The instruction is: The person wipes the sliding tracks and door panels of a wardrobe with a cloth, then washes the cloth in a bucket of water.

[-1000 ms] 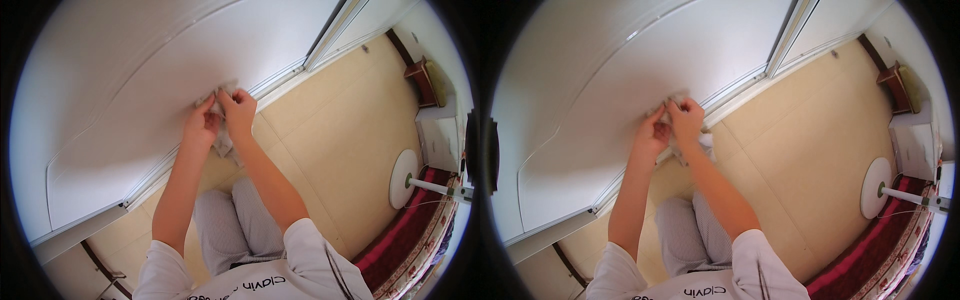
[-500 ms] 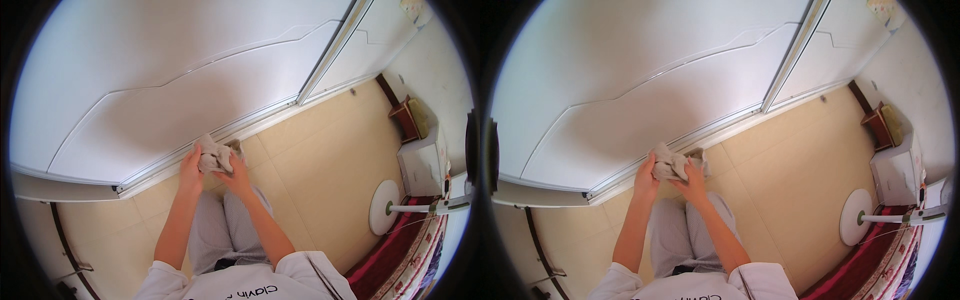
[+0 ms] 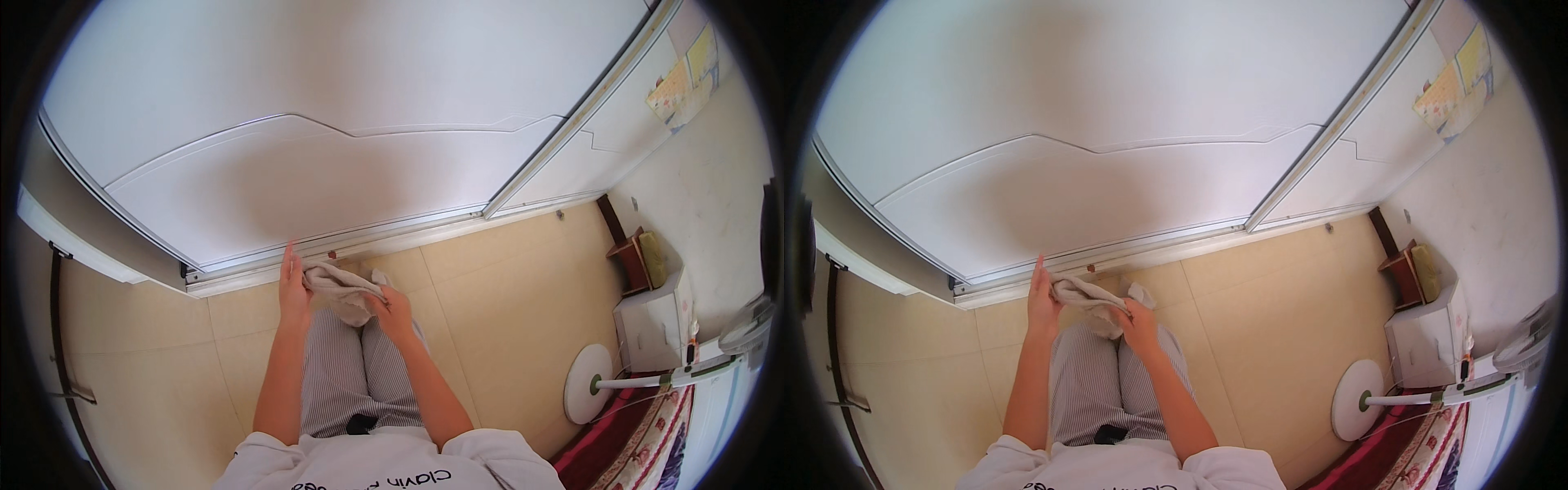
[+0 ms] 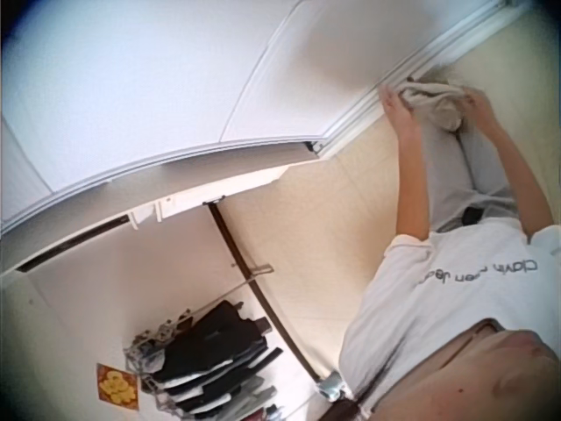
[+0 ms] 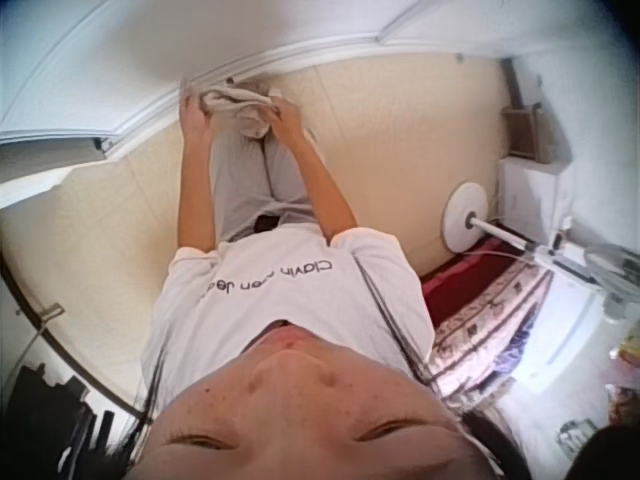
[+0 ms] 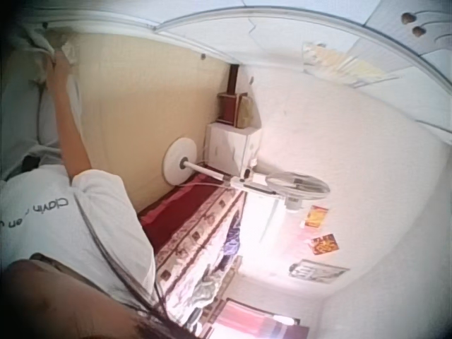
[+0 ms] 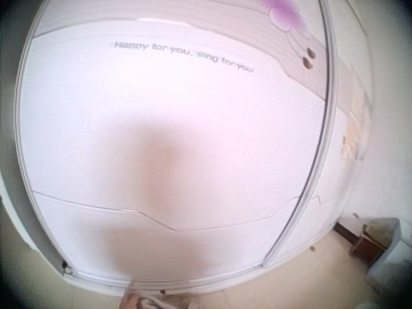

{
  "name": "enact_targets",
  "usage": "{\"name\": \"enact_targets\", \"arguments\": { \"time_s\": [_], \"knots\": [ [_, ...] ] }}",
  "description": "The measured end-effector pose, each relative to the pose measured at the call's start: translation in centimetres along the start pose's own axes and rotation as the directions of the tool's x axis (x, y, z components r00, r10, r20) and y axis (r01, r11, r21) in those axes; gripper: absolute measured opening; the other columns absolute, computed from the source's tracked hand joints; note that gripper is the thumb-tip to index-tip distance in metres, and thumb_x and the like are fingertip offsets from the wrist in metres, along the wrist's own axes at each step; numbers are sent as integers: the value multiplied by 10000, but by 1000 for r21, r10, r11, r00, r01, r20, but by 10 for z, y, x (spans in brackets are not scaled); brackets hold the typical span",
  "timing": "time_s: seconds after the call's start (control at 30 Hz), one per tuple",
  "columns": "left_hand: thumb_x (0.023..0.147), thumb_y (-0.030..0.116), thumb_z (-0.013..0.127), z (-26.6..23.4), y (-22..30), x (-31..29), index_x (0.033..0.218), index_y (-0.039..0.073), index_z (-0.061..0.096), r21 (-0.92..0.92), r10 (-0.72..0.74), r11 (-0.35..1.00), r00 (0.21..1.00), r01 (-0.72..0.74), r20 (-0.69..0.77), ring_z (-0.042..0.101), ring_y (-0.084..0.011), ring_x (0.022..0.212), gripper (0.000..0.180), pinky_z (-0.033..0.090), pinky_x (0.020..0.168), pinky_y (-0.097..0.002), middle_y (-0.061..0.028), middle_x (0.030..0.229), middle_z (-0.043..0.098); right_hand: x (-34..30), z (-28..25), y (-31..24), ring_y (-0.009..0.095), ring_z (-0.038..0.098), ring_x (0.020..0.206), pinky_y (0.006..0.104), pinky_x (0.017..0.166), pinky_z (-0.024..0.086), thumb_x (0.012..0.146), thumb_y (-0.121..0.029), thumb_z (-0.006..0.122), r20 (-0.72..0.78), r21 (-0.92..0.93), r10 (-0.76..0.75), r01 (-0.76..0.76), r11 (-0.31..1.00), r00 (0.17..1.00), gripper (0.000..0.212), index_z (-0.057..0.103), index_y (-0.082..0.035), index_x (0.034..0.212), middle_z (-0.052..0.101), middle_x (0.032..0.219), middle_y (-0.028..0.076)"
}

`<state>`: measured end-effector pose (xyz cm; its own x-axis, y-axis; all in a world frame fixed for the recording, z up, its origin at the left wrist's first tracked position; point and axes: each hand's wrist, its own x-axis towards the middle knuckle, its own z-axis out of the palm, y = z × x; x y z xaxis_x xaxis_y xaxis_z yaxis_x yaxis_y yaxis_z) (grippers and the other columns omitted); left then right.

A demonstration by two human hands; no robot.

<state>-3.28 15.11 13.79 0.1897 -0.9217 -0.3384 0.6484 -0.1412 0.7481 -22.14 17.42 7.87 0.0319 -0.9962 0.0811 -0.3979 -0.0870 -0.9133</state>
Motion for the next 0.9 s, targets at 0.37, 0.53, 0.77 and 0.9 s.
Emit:
{"name": "enact_targets", "arguments": {
  "time_s": [0.37, 0.53, 0.77, 0.9],
  "knots": [
    [791, 122, 686, -25, -59, -21, 1286, 1, 444, 731, -352, 680, 851, -53, 390, 557, -188, 1017, 564, 448, 885, -327, -111, 1144, 567, 4, -9, -38, 180, 457, 1161, 346, 944, 404, 982, -310, 401, 202, 968, 284, -235, 84, 937, 409, 410, -40, 1289, 482, 1269, 87],
    [783, 112, 678, -26, -79, -12, 1078, -27, 579, 530, -35, 847, 991, -40, 131, 607, -155, 834, 341, 490, 747, -277, -78, 954, 639, -8, -28, 13, 267, 400, 1236, 394, 998, 352, 793, -324, 706, -207, 167, 353, -323, 932, 912, 692, 373, -33, 1326, 368, 1381, 122],
    [853, 189, 586, -46, -82, 21, 1101, -11, 579, 505, -253, 855, 947, 123, 198, 613, -174, 897, 318, 483, 803, -295, -107, 1006, 633, -6, 15, 2, 410, 330, 1266, 423, 997, 356, 741, -217, 724, 183, -97, -193, 213, 972, 964, 738, 349, -110, 1368, 253, 1429, 223],
    [863, 236, 562, -36, -52, 43, 1038, 5, 608, 336, -350, 901, 917, 273, 193, 629, -192, 872, 293, 478, 800, -299, -105, 967, 653, 23, 22, 60, 398, 439, 1174, 405, 956, 389, 792, -168, 670, 219, 44, -65, 56, 997, 974, 666, 342, -70, 1364, 415, 1323, 221]
  ]
}}
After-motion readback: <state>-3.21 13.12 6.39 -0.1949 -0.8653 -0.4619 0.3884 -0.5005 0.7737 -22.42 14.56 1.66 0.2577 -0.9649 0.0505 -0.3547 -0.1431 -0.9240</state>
